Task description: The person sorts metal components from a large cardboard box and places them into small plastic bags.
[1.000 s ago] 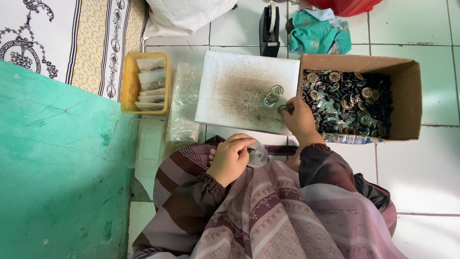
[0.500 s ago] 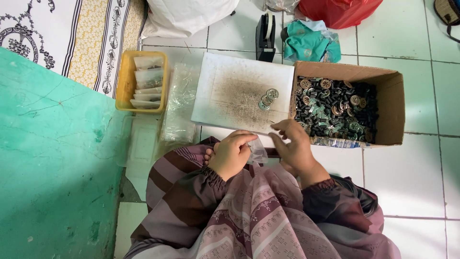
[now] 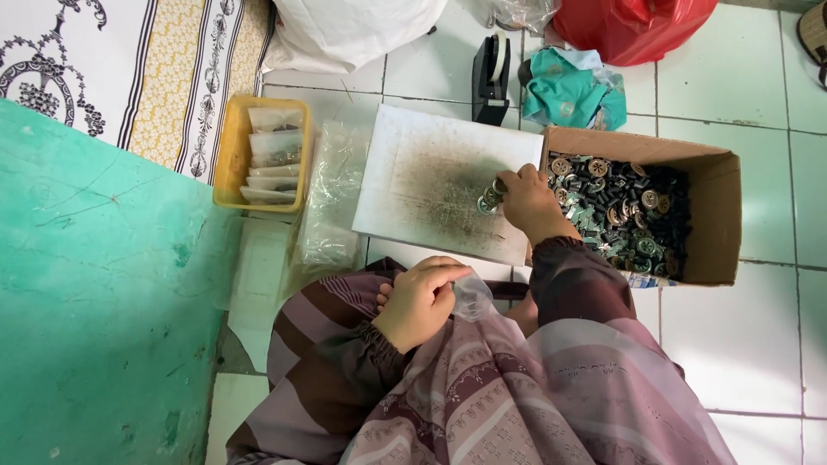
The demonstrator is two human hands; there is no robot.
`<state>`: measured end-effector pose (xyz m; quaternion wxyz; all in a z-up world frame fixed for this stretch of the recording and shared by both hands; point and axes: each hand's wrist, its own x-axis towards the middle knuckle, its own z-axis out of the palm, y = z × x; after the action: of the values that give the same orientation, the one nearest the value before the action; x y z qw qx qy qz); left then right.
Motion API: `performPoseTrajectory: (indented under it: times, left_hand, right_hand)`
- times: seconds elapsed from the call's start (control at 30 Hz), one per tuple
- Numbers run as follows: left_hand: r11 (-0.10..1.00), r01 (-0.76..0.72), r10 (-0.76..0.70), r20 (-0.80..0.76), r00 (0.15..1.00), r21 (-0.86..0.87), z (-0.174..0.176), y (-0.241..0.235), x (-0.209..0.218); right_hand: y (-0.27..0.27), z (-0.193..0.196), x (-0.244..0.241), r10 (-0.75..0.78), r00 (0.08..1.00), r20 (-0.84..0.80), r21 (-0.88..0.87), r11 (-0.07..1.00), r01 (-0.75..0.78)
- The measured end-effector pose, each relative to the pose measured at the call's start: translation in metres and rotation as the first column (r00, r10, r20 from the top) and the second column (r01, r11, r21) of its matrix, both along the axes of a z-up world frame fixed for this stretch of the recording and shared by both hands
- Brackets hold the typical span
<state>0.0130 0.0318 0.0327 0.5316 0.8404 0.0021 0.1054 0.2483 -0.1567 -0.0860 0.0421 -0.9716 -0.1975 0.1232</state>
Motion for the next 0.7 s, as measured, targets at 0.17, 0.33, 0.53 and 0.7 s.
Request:
performPoseTrajectory:
  times: [0.17, 0.33, 0.53, 0.7]
  left_hand:
    - [0.999, 0.006, -0.006, -0.002, 1.0, -0.048, -0.001, 0.002, -0.008]
    - [0.999, -0.007, 0.008, 0.021, 1.0, -0.047, -0.003, 0.003, -0.017]
    - [0.999, -0.036, 0.035, -0.033, 0.999, -0.039, -0.036, 0.005, -0.021]
    - [0.999, -0.008, 0.001, -0.168, 0.986, -0.044, -0.004, 0.002, -0.019]
  right_hand:
    - [-0.012, -0.008, 0.007, -0.162, 0.967, -0.197, 0.005, 0.986, 0.166]
    - [-0.024, -0.001, -0.022, -0.231, 0.956, -0.183, 0.209, 0.941, 0.267]
    - [-0.007, 0.079, -0.132, -0.22, 0.975, -0.042, 0.766, 0.619, 0.173]
    - [0.009, 0.124, -0.204, 0.056, 0.949, 0.311, 0.793, 0.534, -0.291]
